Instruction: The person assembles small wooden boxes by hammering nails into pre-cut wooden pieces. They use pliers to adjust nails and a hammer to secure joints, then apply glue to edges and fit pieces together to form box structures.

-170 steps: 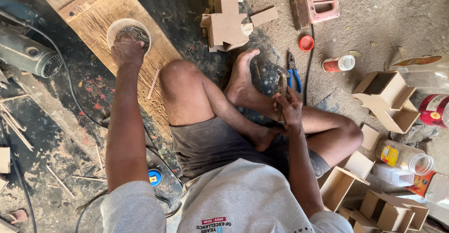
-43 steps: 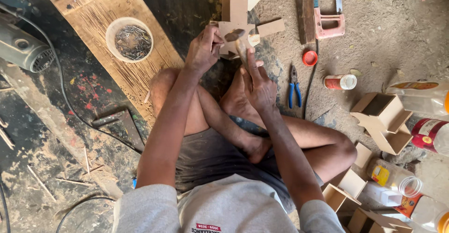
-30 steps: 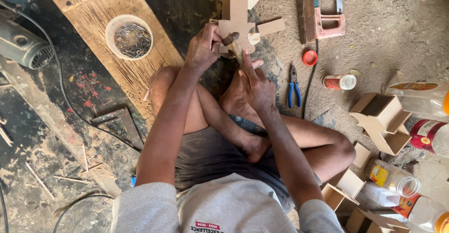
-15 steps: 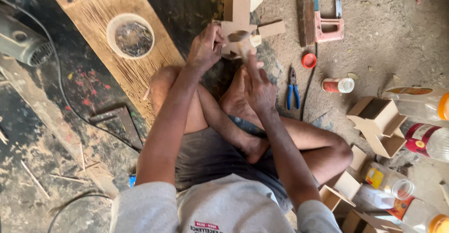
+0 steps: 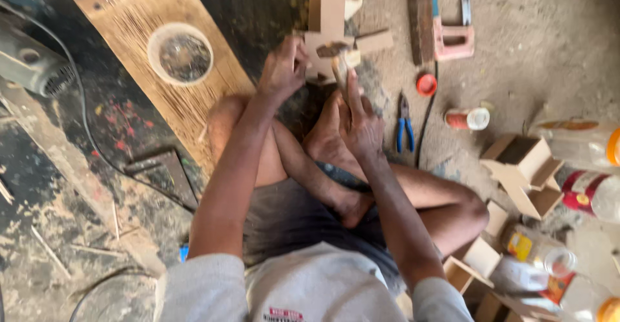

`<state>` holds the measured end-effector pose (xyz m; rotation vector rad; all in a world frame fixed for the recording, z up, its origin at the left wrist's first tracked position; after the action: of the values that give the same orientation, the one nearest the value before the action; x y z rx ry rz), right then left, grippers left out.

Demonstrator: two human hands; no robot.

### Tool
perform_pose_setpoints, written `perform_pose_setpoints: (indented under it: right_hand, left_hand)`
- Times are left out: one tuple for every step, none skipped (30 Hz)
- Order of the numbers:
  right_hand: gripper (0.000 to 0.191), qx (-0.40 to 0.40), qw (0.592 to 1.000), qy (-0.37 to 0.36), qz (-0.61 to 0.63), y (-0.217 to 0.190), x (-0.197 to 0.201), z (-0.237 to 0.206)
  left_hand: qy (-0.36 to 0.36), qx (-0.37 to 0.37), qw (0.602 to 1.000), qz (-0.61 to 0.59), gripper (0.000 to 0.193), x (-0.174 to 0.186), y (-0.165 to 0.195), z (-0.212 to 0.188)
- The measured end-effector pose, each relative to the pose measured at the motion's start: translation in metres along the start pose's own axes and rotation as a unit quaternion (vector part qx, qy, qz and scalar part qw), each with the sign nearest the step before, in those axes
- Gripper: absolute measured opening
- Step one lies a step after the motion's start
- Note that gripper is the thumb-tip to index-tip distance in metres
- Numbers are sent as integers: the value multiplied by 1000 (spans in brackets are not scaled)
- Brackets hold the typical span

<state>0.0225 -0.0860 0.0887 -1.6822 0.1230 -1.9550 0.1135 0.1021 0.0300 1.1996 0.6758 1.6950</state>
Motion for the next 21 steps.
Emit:
perform_pose_setpoints:
  right_hand:
    - [62,1,999,-24,-28,0,-4,-1]
    - [63,5,998,-42,-56,-1,-6,-1]
    - [64,8,998,-27,-55,-3,-3,-2]
    - [64,12,998,-8,-55,-5,0,-3]
    - [65,19,998,10,-54,-6,4,-1]
    - [65,23,998,32,-39,-8,7,0]
    - [65,21,998,47,-25,-11,9,-2]
    - [65,19,998,61,-12,-12,12,-3]
    - [65,1,1000,15,-11,-9,5,-2]
    - [65,-16,1000,-26,-9,-7,-2,0]
    - [65,-33,997,-64,-7,-4,-8,0]
    - [64,-24,999,-30,9,-6,-3,0]
    - [63,-14,1000,2,24,-8,2,1]
    - [63,-5,999,31,39,-9,7,0]
    - [62,-12,999,9,31,-9,4,-1]
    - [62,-18,999,-14,24,-8,1,-1]
    - [61,-23,999,-34,16,-7,-2,-1]
    - [61,-30,999,-33,17,-6,-2,0]
    - [61,-38,999,-31,19,-6,-1,-1]
    - [61,-43,999,-25,21,-5,-1,0]
    - [61,-21,999,19,30,-9,5,2]
  left_hand:
    - [0,6,1000,-2,36,1,0,0]
    - [1,7,1000,-1,36,2,0,0]
    - [-2,9,1000,4,36,2,1,0]
    - [-5,7,1000,10,37,3,2,0]
    - [-4,7,1000,17,38,4,2,1]
    - [6,-6,1000,13,39,7,5,2]
    - [11,-11,1000,4,39,8,6,2]
    - [18,-15,1000,-5,40,10,7,1]
    - [19,-14,1000,2,40,9,7,0]
    - [20,-18,1000,12,40,9,7,0]
    - [20,-24,999,22,41,9,8,0]
    - [16,-24,999,19,40,8,7,-1]
    - [11,-22,1000,16,40,6,6,-1]
    - [7,-18,1000,12,40,5,5,-1]
    - [2,-10,1000,12,39,4,3,-1]
    - [-3,-3,1000,12,38,4,2,-1]
    - [-5,2,1000,12,37,4,1,0]
    - [-1,-7,1000,19,36,5,2,0]
    - [1,-17,1000,26,36,7,4,0]
    - [7,-32,999,34,37,9,7,1]
    - [8,-29,999,37,37,10,6,4]
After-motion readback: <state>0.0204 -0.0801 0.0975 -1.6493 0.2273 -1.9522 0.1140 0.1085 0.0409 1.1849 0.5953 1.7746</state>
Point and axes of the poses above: each hand's wrist, its own z-axis towards the middle knuckle, its own x-axis out of the back of the hand, y = z × x, the point moved 8 cm from there along z, towards the middle knuckle, and after that the axes turned 3 degrees about z, right-handed, at the moved point
